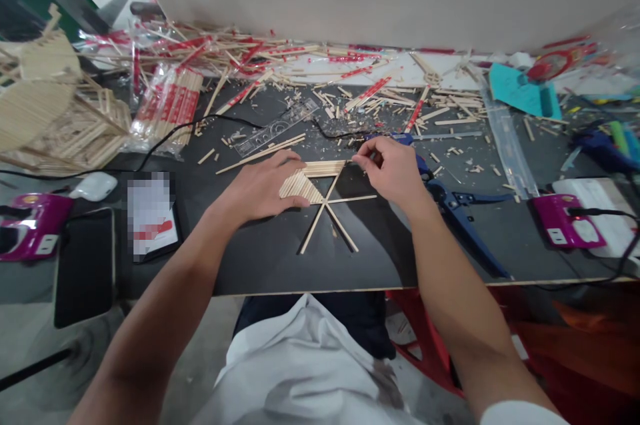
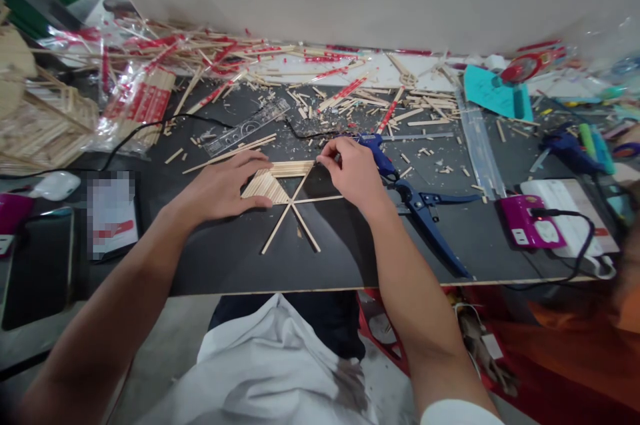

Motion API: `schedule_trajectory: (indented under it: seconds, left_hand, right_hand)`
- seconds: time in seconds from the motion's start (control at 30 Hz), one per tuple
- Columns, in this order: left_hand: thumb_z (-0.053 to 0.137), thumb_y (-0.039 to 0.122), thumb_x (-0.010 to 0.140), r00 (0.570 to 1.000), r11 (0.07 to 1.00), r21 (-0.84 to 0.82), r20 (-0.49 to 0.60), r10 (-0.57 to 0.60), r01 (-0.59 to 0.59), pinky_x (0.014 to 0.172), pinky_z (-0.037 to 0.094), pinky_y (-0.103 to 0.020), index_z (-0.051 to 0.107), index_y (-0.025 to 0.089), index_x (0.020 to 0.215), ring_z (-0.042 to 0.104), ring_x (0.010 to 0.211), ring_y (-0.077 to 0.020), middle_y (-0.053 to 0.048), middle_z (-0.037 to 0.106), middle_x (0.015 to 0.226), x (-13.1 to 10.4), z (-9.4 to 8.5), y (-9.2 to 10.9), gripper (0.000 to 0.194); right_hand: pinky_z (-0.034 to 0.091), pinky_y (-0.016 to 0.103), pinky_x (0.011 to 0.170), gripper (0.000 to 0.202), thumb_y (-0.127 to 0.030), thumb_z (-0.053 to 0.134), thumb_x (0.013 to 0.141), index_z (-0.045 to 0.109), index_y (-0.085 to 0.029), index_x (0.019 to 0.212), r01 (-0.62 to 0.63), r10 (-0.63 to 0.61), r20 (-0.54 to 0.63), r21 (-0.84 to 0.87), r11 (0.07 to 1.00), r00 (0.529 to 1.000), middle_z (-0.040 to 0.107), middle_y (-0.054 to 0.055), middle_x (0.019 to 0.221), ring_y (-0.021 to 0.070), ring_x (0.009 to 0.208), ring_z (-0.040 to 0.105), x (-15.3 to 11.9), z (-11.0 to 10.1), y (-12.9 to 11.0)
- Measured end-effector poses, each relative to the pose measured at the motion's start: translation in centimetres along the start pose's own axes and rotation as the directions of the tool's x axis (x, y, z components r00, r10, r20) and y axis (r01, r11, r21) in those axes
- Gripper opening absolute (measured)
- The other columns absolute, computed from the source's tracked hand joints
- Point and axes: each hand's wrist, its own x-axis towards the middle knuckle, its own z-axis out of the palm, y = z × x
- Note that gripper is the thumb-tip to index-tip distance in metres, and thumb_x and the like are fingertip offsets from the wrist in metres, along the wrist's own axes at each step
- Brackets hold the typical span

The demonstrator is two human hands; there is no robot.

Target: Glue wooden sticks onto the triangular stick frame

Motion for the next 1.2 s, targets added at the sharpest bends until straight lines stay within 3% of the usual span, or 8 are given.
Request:
schedule_trajectory:
  seconds: [0.23, 0.37, 0.5, 0.6, 0.77, 0.93, 1.1, 1.2]
  left_hand:
    - [0.063, 0.065, 0.090, 0.996, 0.998, 0.061, 0.094, -0.003, -0.002, 0.110, 0.049, -0.041, 0.038, 0.022, 0.157, 0.046, 0.146, -0.0311, -0.009, 0.038, 0.165, 0.1, 0.5, 0.3, 0.083]
    - [0.058, 0.061, 0.095, 0.996, 0.998, 0.059, 0.077, -0.034, 0.029, 0.111, 0.049, -0.043, 0.037, 0.019, 0.157, 0.047, 0.146, -0.0310, -0.010, 0.039, 0.165, 0.2, 0.7, 0.3, 0.077]
    - [0.062, 0.062, 0.092, 0.997, 0.999, 0.031, 0.061, -0.041, 0.039, 0.112, 0.048, -0.044, 0.038, 0.018, 0.156, 0.044, 0.147, -0.0322, -0.011, 0.040, 0.164, 0.2, 0.8, 0.0, 0.081]
    - [0.068, 0.063, 0.088, 0.998, 0.998, -0.041, -0.014, -0.056, 0.055, 0.107, 0.050, -0.041, 0.043, 0.020, 0.153, 0.052, 0.140, -0.0328, -0.011, 0.046, 0.160, 0.0, 0.1, -0.6, 0.082]
    - [0.050, 0.039, 0.102, 0.929, 0.963, -0.016, -0.259, -0.265, 0.271, 0.094, 0.053, -0.038, 0.066, 0.020, 0.130, 0.066, 0.115, -0.0275, -0.010, 0.064, 0.133, -0.4, -0.9, -2.0, 0.037]
    - [0.052, 0.032, 0.100, 0.919, 0.928, 0.079, -0.197, -0.343, 0.363, 0.089, 0.053, -0.039, 0.076, 0.019, 0.107, 0.067, 0.110, -0.0282, -0.009, 0.069, 0.121, 0.0, -0.2, -2.3, 0.028]
    - [0.047, 0.026, 0.101, 0.900, 0.910, 0.091, -0.215, -0.379, 0.405, 0.088, 0.053, -0.038, 0.074, 0.018, 0.104, 0.067, 0.108, -0.0272, -0.009, 0.068, 0.123, 0.3, 0.2, -1.7, 0.028]
    - [0.049, 0.030, 0.101, 0.897, 0.904, 0.101, -0.210, -0.389, 0.415, 0.085, 0.054, -0.037, 0.071, 0.017, 0.107, 0.068, 0.105, -0.0275, -0.010, 0.067, 0.123, 0.4, 0.3, -1.4, 0.027]
  right_hand:
    - [0.052, 0.039, 0.076, 0.018, -0.035, 0.058, 0.095, 0.066, -0.023, 0.085, -0.117, 0.111, -0.085, -0.066, 0.991, 0.990, 0.073, 0.006, 0.079, 0.0235, 0.072, 0.067, 0.3, -1.1, 1.0]
    - [0.049, 0.050, 0.095, 0.024, -0.043, 0.061, 0.094, 0.065, -0.020, 0.099, -0.245, 0.181, -0.225, -0.300, 0.922, 0.957, 0.071, 0.016, 0.103, 0.0331, 0.102, 0.065, 0.1, -1.7, 2.4]
    - [0.045, 0.057, 0.101, 0.064, -0.061, 0.073, 0.083, 0.059, -0.010, 0.118, -0.447, 0.389, -0.222, -0.410, 0.795, 0.894, 0.062, 0.028, 0.119, 0.0423, 0.120, 0.057, -0.2, -1.4, 3.5]
    - [0.045, 0.056, 0.102, 0.080, -0.067, 0.077, 0.077, 0.056, -0.004, 0.121, -0.500, 0.491, -0.147, -0.450, 0.739, 0.858, 0.059, 0.032, 0.121, 0.0454, 0.123, 0.055, -0.3, -1.2, 3.6]
    - [0.044, 0.055, 0.106, 0.066, -0.056, 0.073, 0.084, 0.062, 0.000, 0.116, -0.519, 0.554, -0.098, -0.514, 0.683, 0.827, 0.060, 0.033, 0.120, 0.0466, 0.127, 0.052, -0.2, -1.5, 2.7]
    - [0.044, 0.053, 0.107, 0.055, -0.042, 0.065, 0.089, 0.060, 0.002, 0.120, -0.506, 0.547, -0.080, -0.511, 0.695, 0.833, 0.058, 0.033, 0.122, 0.0438, 0.124, 0.056, -0.2, -1.6, 2.5]
    - [0.043, 0.053, 0.108, 0.047, -0.032, 0.058, 0.087, 0.055, 0.001, 0.121, -0.489, 0.494, -0.132, -0.495, 0.719, 0.860, 0.060, 0.032, 0.119, 0.0428, 0.126, 0.054, -0.1, -1.4, 2.9]
    - [0.047, 0.053, 0.102, 0.045, -0.033, 0.056, 0.088, 0.052, -0.005, 0.122, -0.534, 0.488, -0.220, -0.413, 0.738, 0.845, 0.062, 0.029, 0.118, 0.0409, 0.118, 0.060, 0.0, -1.4, 3.0]
